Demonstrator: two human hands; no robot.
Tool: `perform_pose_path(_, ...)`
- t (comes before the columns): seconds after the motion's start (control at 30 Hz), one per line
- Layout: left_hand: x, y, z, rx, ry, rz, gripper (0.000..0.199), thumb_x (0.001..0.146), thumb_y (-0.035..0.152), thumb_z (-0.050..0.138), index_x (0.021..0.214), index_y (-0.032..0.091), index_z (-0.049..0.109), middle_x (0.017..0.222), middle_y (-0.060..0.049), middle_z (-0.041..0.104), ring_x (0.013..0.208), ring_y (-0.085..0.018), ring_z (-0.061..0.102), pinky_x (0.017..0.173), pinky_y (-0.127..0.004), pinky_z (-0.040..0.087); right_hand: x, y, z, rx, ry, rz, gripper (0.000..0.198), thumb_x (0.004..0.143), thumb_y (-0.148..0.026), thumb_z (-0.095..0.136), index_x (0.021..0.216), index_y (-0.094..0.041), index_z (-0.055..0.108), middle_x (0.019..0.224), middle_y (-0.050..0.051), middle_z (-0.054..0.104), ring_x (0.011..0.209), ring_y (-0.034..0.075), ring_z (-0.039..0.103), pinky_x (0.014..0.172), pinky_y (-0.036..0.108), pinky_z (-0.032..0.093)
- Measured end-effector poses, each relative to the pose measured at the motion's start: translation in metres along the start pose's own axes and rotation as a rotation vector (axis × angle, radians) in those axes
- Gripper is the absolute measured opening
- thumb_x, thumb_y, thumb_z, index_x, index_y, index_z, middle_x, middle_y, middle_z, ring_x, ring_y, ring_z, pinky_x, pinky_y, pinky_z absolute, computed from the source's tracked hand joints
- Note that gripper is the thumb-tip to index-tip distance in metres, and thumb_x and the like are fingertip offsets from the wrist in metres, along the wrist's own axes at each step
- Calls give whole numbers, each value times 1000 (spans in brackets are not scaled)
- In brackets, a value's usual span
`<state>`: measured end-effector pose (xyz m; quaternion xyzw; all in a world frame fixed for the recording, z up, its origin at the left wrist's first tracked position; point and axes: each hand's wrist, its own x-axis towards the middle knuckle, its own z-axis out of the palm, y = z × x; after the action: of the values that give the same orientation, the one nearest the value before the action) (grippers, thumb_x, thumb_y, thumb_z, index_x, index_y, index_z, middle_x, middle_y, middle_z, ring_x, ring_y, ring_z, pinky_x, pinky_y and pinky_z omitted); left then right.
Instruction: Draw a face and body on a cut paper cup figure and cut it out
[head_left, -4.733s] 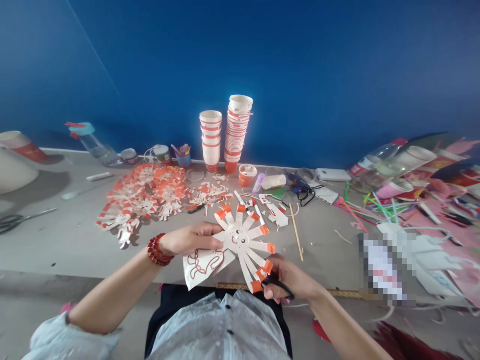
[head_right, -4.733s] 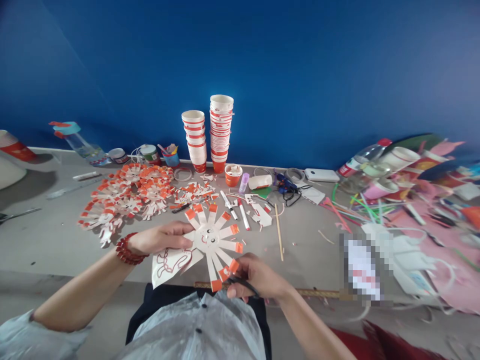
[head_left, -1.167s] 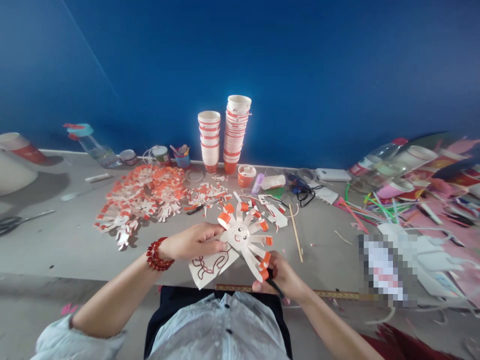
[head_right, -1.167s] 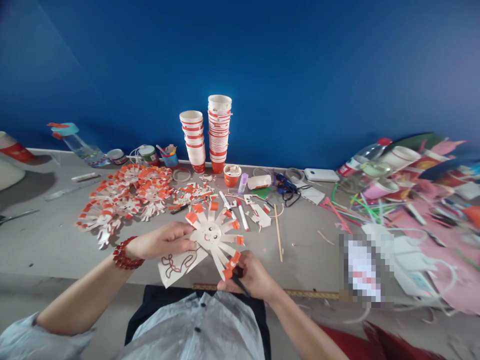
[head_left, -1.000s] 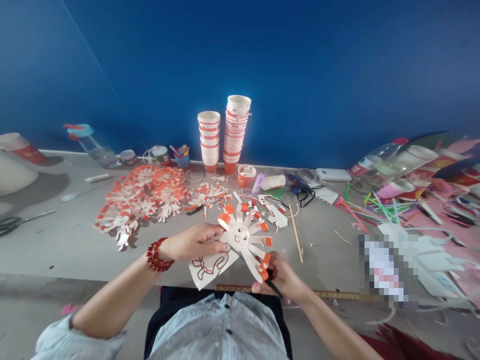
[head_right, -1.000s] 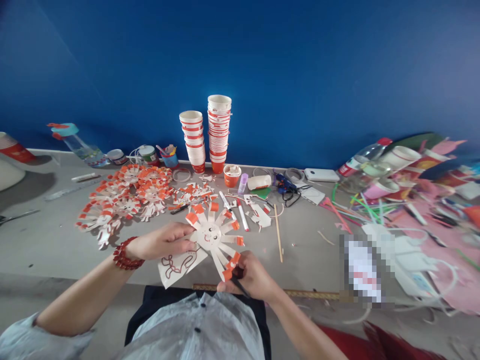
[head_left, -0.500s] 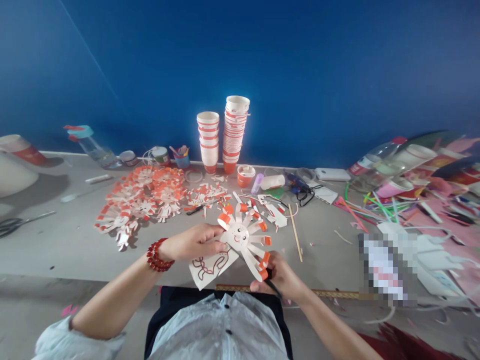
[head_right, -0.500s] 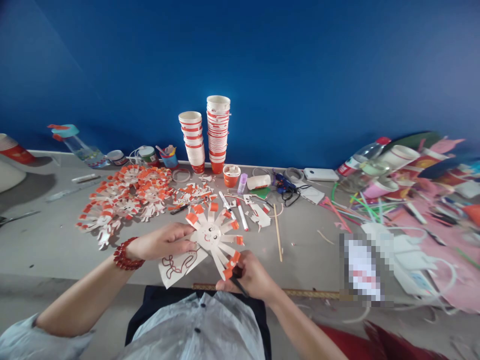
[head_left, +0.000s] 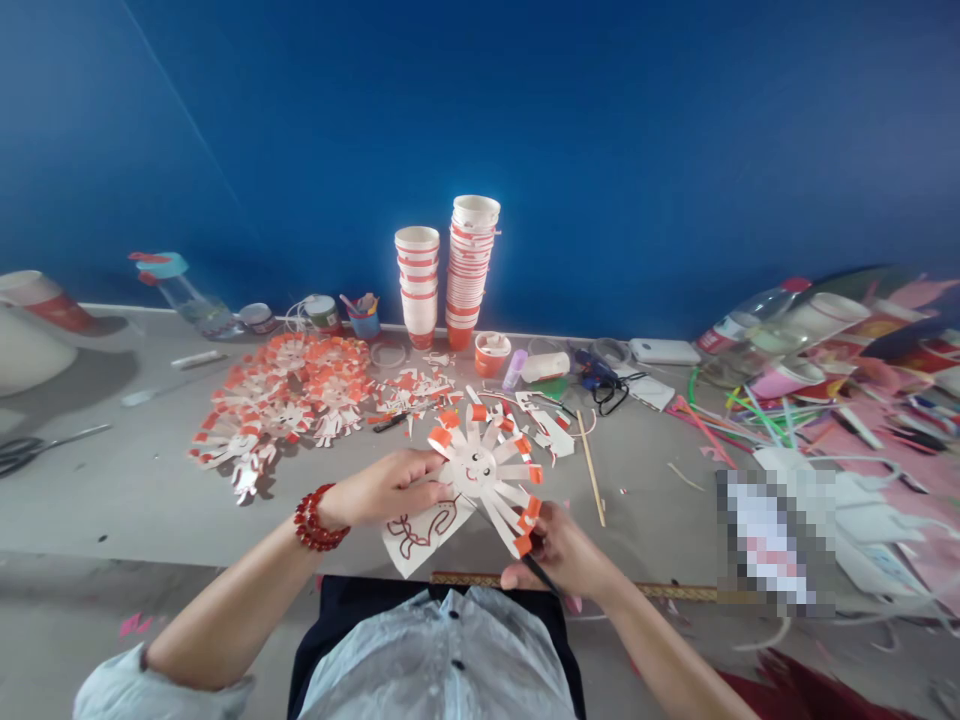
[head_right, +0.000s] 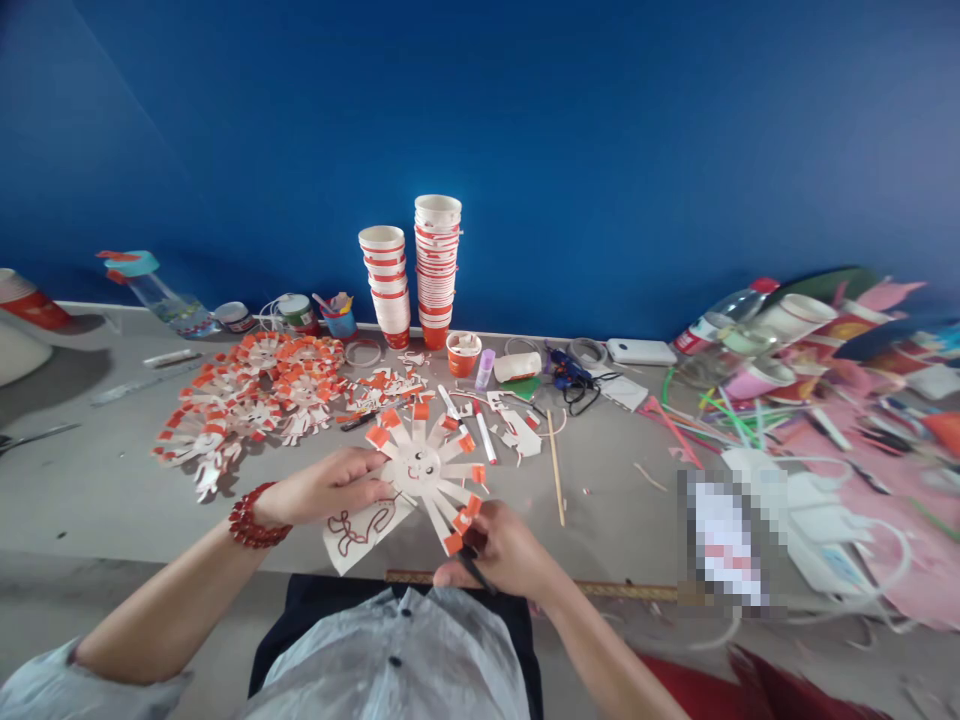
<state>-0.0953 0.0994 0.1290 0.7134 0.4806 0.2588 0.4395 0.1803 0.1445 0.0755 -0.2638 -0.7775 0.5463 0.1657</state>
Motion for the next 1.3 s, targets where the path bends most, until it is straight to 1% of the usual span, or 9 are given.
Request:
perform_pose_path(0.2,-12,-20,18,-319,312,-45,35,91,45,59,71,18,56,63,3,48,55,-11,41,51,-22,32,-28,12,-6,77,-97,149,45,67,-56,82,67,-20,55,64,0,58,54,13,43,50,24,30)
perform_pose_path(0.33,-12,-27,39,-553,534,-7,32,87,47,67,80,16,67,69,-1,58,62,-12,50,57,-21,41,-54,32,15,300,-8,166,43,66,-55,84,72,-18,63,66,2,62,56,15,50,53,26,36)
perform_pose_path(0.47,-4,-28,60,-721,707,-6,30,82,47,74,81,17,71,66,1,60,58,-10,49,56,-19,43,-42,32,43,563,659,-8,34,72,-47,82,89,-23,66,86,6,68,75,22,63,69,33,50)
perform_pose_path(0.5,-2,-27,65,-743,719,-3,30,81,47,75,83,17,72,66,1,61,58,-10,50,56,-19,43,-32,26,47,545,796,-53,35,71,-43,84,94,-23,67,92,7,70,78,23,64,73,34,51)
perform_pose_path(0.53,0,-26,69,-758,721,-1,30,81,47,75,87,17,73,67,0,63,59,-10,51,57,-19,44,-20,19,49,519,816,-76,36,71,-40,84,98,-23,68,98,8,70,86,24,65,79,36,51)
perform_pose_path(0.63,4,-19,81,-759,704,-5,33,83,48,73,98,18,75,79,-4,72,67,-14,61,64,-21,50,16,-5,53,535,820,-148,38,71,-38,84,101,-23,67,100,8,71,93,26,65,85,37,51)
perform_pose_path(0.77,6,-13,90,-741,692,14,34,85,47,72,104,19,76,91,-7,77,82,-20,69,74,-26,54,42,-27,57,641,816,-18,27,72,-32,82,91,-21,67,83,2,70,75,19,63,71,30,51)
perform_pose_path(0.97,9,-12,94,-877,721,-31,37,79,45,78,105,18,77,99,-9,79,94,-25,73,83,-31,57,45,-30,62,730,843,42,28,63,-29,85,84,-20,68,75,1,69,70,18,61,65,29,49)
perform_pose_path(1.3,15,-3,101,-1154,706,-142,33,73,38,83,96,15,76,87,-8,80,78,-23,76,75,-30,59,44,-24,61,863,759,88,21,67,-23,80,87,-19,71,79,2,72,71,20,64,69,31,51)
